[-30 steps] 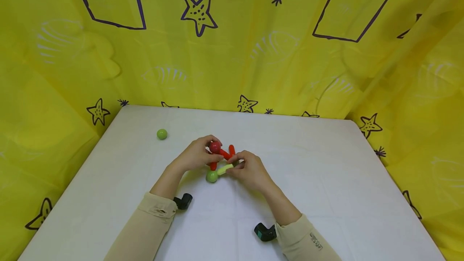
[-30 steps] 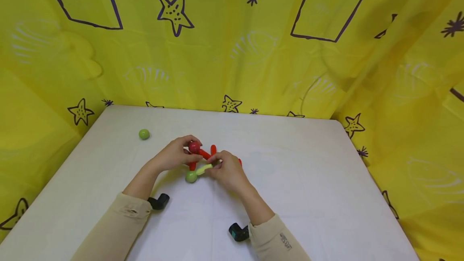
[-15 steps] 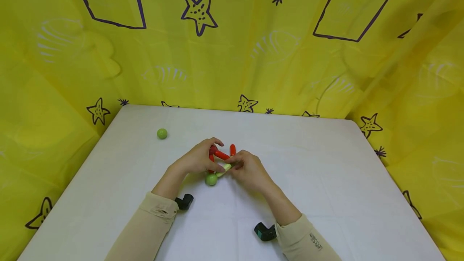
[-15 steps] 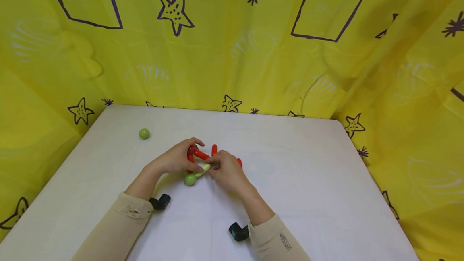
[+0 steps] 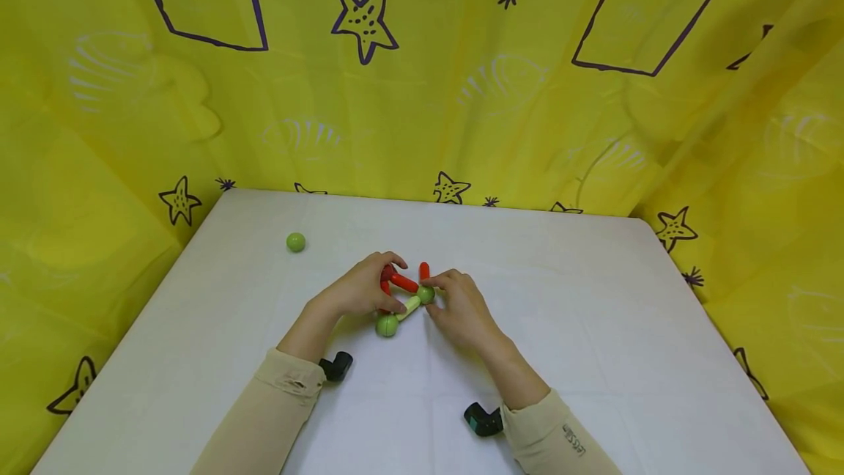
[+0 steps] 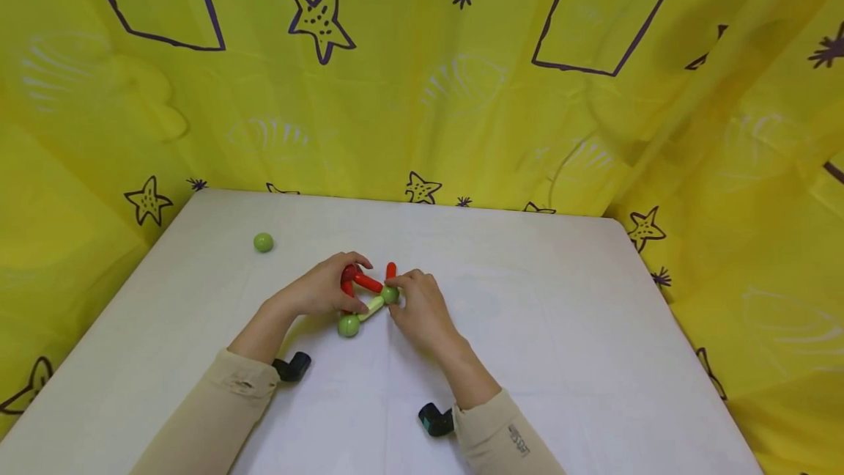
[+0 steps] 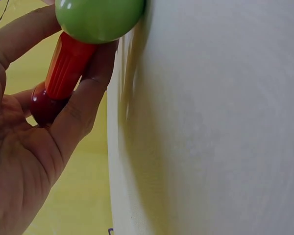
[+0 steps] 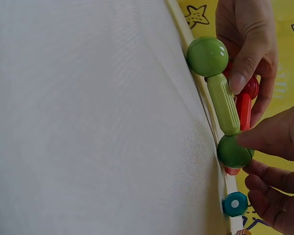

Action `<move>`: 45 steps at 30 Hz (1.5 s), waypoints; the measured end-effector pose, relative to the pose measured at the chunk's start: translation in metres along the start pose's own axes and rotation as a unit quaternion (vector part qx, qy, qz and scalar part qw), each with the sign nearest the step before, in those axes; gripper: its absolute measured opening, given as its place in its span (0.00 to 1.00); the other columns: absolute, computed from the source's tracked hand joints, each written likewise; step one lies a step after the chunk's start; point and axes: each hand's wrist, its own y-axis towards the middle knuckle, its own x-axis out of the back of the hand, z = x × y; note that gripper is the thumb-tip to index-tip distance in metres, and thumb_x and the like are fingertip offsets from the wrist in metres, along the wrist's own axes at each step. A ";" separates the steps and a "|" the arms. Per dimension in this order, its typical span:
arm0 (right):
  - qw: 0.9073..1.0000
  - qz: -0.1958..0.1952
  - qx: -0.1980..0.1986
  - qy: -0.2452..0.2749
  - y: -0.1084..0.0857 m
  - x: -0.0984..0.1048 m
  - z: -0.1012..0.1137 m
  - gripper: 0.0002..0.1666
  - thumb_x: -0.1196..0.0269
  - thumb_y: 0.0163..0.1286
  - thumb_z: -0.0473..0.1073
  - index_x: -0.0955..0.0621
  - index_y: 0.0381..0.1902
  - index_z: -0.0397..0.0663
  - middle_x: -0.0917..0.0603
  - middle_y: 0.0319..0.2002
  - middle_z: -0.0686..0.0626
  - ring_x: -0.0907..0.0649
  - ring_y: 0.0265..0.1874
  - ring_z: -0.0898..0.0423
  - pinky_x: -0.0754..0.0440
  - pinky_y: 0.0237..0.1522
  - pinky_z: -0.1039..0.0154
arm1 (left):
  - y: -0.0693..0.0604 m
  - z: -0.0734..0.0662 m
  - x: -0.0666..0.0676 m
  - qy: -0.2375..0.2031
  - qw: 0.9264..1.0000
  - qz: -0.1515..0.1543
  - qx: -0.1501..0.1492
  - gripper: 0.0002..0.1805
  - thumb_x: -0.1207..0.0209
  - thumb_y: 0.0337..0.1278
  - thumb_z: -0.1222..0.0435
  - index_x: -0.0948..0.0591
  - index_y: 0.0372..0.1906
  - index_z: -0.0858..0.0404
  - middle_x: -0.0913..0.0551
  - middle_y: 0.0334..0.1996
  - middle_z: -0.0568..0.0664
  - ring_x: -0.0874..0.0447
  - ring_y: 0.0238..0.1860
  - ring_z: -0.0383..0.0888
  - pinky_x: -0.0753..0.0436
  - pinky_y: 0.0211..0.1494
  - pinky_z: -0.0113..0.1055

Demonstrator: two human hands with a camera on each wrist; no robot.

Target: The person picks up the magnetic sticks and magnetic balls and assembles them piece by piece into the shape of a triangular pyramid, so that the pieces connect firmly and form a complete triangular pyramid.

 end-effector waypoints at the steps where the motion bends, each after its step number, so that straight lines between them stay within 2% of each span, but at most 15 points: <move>1: 1.000 0.001 0.001 -0.003 0.000 0.000 0.000 0.20 0.28 0.64 0.35 0.13 0.55 0.47 0.16 0.52 0.44 0.21 0.55 0.45 0.22 0.59 0.48 | 0.000 0.000 0.000 0.001 1.000 -0.001 0.001 0.40 0.19 0.45 0.60 0.24 0.65 0.55 0.22 0.53 0.52 0.24 0.48 0.47 0.21 0.48 0.37; 8: 1.000 0.021 0.004 -0.002 0.000 0.002 0.002 0.18 0.28 0.65 0.37 0.12 0.53 0.48 0.14 0.50 0.48 0.20 0.53 0.47 0.22 0.57 0.50 | -0.002 0.004 0.005 0.017 1.000 -0.013 0.004 0.40 0.20 0.46 0.59 0.25 0.66 0.55 0.24 0.56 0.53 0.23 0.51 0.48 0.20 0.56 0.43; 16: 0.998 0.047 0.036 -0.028 -0.001 0.004 0.003 0.18 0.28 0.65 0.40 0.11 0.53 0.49 0.13 0.50 0.48 0.20 0.53 0.46 0.26 0.58 0.46 | -0.004 0.007 0.011 0.037 0.999 -0.020 -0.008 0.43 0.20 0.47 0.58 0.27 0.69 0.57 0.21 0.58 0.53 0.22 0.56 0.49 0.22 0.64 0.48; 22: 0.997 0.067 0.025 -0.043 -0.001 0.006 0.006 0.17 0.28 0.66 0.46 0.10 0.53 0.52 0.14 0.47 0.50 0.22 0.49 0.50 0.28 0.53 0.52 | -0.005 0.011 0.010 0.038 0.999 -0.010 0.011 0.46 0.22 0.50 0.55 0.29 0.74 0.57 0.20 0.63 0.52 0.23 0.62 0.51 0.24 0.71 0.52; 27: 0.996 0.079 0.014 -0.033 -0.001 0.006 0.006 0.17 0.28 0.67 0.47 0.11 0.53 0.54 0.15 0.47 0.53 0.23 0.49 0.52 0.29 0.54 0.53 | -0.007 0.012 0.011 0.060 0.998 -0.027 0.015 0.44 0.23 0.52 0.55 0.28 0.74 0.60 0.22 0.65 0.56 0.23 0.63 0.53 0.25 0.72 0.52; 32: 0.997 0.075 0.012 -0.031 0.001 0.009 0.001 0.19 0.30 0.68 0.45 0.12 0.56 0.55 0.16 0.52 0.52 0.23 0.53 0.49 0.28 0.58 0.50 | -0.011 0.010 0.012 0.098 0.995 -0.036 0.002 0.42 0.25 0.56 0.55 0.27 0.73 0.64 0.23 0.66 0.59 0.23 0.63 0.55 0.26 0.73 0.52; 39: 0.995 0.070 0.012 -0.070 0.005 0.017 -0.011 0.24 0.35 0.73 0.43 0.19 0.66 0.54 0.22 0.67 0.48 0.28 0.68 0.42 0.32 0.68 0.39 | -0.011 0.004 0.008 0.105 0.994 -0.019 -0.012 0.41 0.26 0.56 0.51 0.26 0.72 0.59 0.24 0.67 0.54 0.24 0.63 0.52 0.22 0.69 0.50; 42: 0.993 0.072 0.025 -0.092 0.009 0.018 -0.012 0.24 0.36 0.74 0.42 0.19 0.67 0.54 0.22 0.68 0.49 0.29 0.70 0.41 0.31 0.67 0.39 | -0.009 0.000 0.003 0.121 0.992 -0.019 -0.014 0.42 0.27 0.54 0.47 0.26 0.72 0.59 0.24 0.66 0.54 0.25 0.63 0.53 0.21 0.67 0.50; 45: 0.990 0.069 0.042 -0.115 0.013 0.019 -0.011 0.24 0.37 0.73 0.40 0.18 0.66 0.55 0.21 0.68 0.50 0.28 0.70 0.41 0.32 0.64 0.40 | -0.008 -0.004 -0.003 0.137 0.990 -0.024 -0.001 0.46 0.28 0.53 0.42 0.27 0.72 0.61 0.23 0.65 0.56 0.25 0.62 0.55 0.21 0.66 0.50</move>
